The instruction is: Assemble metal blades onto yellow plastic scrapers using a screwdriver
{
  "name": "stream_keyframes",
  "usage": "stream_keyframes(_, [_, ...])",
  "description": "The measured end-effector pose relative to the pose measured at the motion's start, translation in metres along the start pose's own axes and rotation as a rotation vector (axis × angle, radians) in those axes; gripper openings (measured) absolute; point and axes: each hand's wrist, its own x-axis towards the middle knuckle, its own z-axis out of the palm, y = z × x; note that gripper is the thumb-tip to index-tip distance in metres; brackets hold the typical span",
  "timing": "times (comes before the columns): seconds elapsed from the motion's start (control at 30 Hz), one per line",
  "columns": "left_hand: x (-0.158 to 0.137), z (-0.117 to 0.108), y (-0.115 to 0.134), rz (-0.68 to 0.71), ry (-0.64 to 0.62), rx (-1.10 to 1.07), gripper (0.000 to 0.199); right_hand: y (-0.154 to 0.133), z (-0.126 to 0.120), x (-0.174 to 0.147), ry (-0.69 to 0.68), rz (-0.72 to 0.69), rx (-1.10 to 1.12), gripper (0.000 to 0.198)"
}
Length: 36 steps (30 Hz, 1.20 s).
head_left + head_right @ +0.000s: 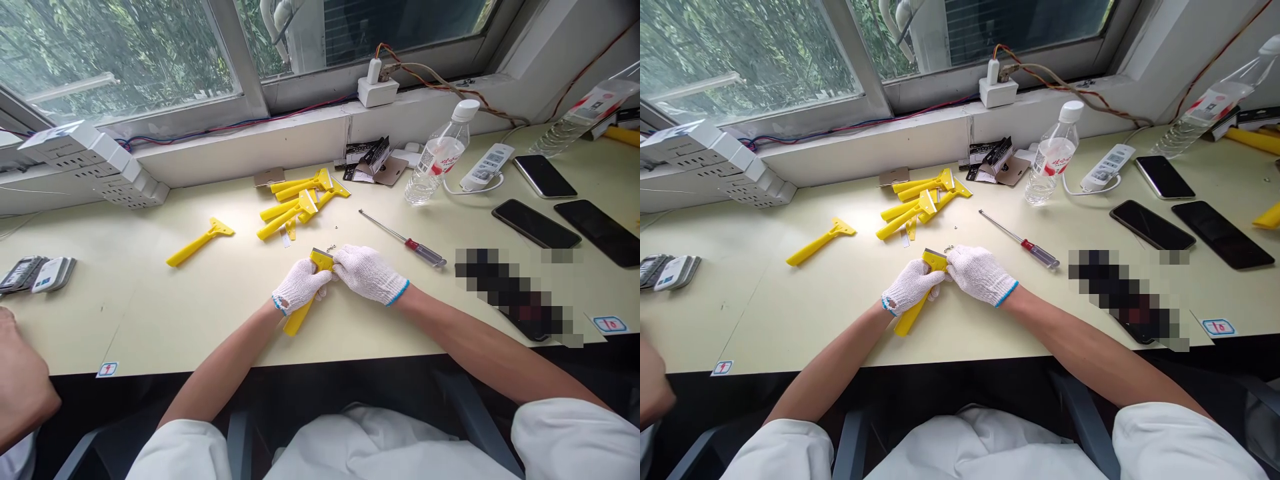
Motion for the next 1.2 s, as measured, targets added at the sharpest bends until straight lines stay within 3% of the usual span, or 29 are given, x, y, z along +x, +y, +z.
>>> stream_keyframes(0.73, [-0.002,0.001,0.005,-0.021,-0.001,0.011,0.025,-0.005,-0.002,-0.003,-0.011,0.033,-0.066,0.048])
stream_keyframes(0.9, [-0.005,0.0,0.011,0.007,-0.003,0.044,0.043,-0.002,-0.003,-0.004,0.002,0.029,-0.031,0.048])
stream_keyframes(1.2, [-0.006,0.0,0.012,-0.007,0.004,0.082,0.042,0.003,0.005,-0.001,-0.009,0.0,0.021,0.043])
